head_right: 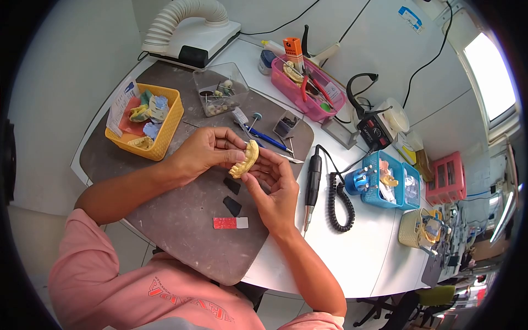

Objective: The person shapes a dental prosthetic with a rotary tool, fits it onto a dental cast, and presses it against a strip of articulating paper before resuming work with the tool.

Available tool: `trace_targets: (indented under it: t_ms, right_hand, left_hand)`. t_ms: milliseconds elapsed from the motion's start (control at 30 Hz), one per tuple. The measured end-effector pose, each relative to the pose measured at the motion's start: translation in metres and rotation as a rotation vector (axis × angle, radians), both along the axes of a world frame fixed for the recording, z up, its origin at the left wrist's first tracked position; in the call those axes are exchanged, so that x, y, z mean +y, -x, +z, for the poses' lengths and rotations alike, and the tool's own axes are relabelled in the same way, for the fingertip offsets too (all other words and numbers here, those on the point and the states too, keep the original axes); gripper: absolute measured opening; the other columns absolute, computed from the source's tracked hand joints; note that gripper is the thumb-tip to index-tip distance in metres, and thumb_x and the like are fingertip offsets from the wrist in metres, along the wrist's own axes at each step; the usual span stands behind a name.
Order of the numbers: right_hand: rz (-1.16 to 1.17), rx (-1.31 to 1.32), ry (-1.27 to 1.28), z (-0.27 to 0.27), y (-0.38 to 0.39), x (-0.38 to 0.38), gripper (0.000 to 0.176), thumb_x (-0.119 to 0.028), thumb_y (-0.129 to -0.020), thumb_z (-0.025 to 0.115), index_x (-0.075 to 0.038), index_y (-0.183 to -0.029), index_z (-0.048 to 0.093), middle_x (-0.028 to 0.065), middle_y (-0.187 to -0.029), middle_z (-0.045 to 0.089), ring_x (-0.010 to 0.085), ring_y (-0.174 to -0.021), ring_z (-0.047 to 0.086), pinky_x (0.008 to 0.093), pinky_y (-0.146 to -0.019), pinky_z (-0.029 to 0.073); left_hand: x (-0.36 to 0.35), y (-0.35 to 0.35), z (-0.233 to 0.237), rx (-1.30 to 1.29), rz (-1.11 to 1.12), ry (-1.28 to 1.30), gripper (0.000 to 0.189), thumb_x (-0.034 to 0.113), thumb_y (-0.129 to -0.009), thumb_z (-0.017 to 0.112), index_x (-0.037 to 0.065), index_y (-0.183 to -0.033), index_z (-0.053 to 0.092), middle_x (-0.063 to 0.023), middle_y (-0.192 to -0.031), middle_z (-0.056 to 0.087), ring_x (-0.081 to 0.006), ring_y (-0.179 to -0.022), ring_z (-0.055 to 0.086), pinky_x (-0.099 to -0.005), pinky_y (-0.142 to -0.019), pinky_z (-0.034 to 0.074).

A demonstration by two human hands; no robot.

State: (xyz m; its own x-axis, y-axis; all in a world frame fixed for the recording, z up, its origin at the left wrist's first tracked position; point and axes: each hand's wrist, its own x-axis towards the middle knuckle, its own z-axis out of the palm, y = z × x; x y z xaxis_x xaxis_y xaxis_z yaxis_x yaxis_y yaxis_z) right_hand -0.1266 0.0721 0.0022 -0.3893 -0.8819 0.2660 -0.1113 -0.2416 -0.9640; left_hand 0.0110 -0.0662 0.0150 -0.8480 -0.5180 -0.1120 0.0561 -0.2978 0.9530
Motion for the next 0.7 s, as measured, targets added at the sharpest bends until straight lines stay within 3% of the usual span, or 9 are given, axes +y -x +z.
trace_targets:
  t_ms: [367, 467, 567, 667, 700]
  right_hand:
    - [-0.079, 0.202, 0.045, -0.001, -0.002, 0.005, 0.049, 0.000, -0.081, 0.075, 0.004, -0.126, 0.056, 0.0126, -0.108, 0.065, 0.0192, -0.095, 0.067, 0.0325, -0.086, 0.056]
    - [-0.102, 0.246, 0.100, -0.005, -0.003, 0.008, 0.053, -0.004, -0.078, 0.080, 0.004, -0.125, 0.055, 0.0111, -0.104, 0.066, 0.0173, -0.091, 0.068, 0.0288, -0.079, 0.057]
    - [-0.133, 0.163, 0.068, -0.009, -0.006, 0.012, 0.056, -0.011, -0.076, 0.084, 0.001, -0.119, 0.051, 0.0080, -0.098, 0.067, 0.0121, -0.084, 0.066, 0.0205, -0.062, 0.049]
    - [-0.098, 0.087, 0.084, -0.006, -0.010, 0.014, 0.057, -0.009, -0.075, 0.085, 0.001, -0.118, 0.048, 0.0093, -0.099, 0.067, 0.0111, -0.082, 0.065, 0.0192, -0.060, 0.047]
    - [-0.079, 0.075, 0.071, -0.005, -0.009, 0.015, 0.058, -0.008, -0.075, 0.084, 0.001, -0.117, 0.045, 0.0120, -0.100, 0.066, 0.0137, -0.085, 0.067, 0.0208, -0.064, 0.052]
  left_hand:
    - [-0.001, -0.001, 0.002, 0.077, -0.104, -0.179, 0.023, 0.009, -0.089, 0.070, -0.001, -0.107, 0.060, -0.0090, -0.102, 0.067, -0.0135, -0.091, 0.067, -0.0271, -0.079, 0.057]
    - [-0.003, -0.002, 0.001, 0.058, -0.167, -0.216, 0.024, 0.009, -0.089, 0.070, -0.001, -0.108, 0.060, -0.0091, -0.102, 0.067, -0.0133, -0.092, 0.066, -0.0264, -0.079, 0.057]
    - [-0.004, -0.002, 0.003, 0.074, -0.231, -0.281, 0.026, 0.009, -0.088, 0.072, -0.001, -0.108, 0.059, -0.0093, -0.103, 0.066, -0.0133, -0.093, 0.065, -0.0258, -0.080, 0.056]
    - [-0.007, -0.004, 0.003, 0.071, -0.279, -0.325, 0.027, 0.008, -0.086, 0.073, -0.002, -0.107, 0.059, -0.0092, -0.102, 0.065, -0.0134, -0.094, 0.064, -0.0256, -0.080, 0.056]
    - [-0.007, -0.004, 0.002, 0.070, -0.273, -0.331, 0.027, 0.008, -0.086, 0.073, -0.002, -0.107, 0.059, -0.0092, -0.102, 0.065, -0.0134, -0.094, 0.064, -0.0256, -0.080, 0.056]
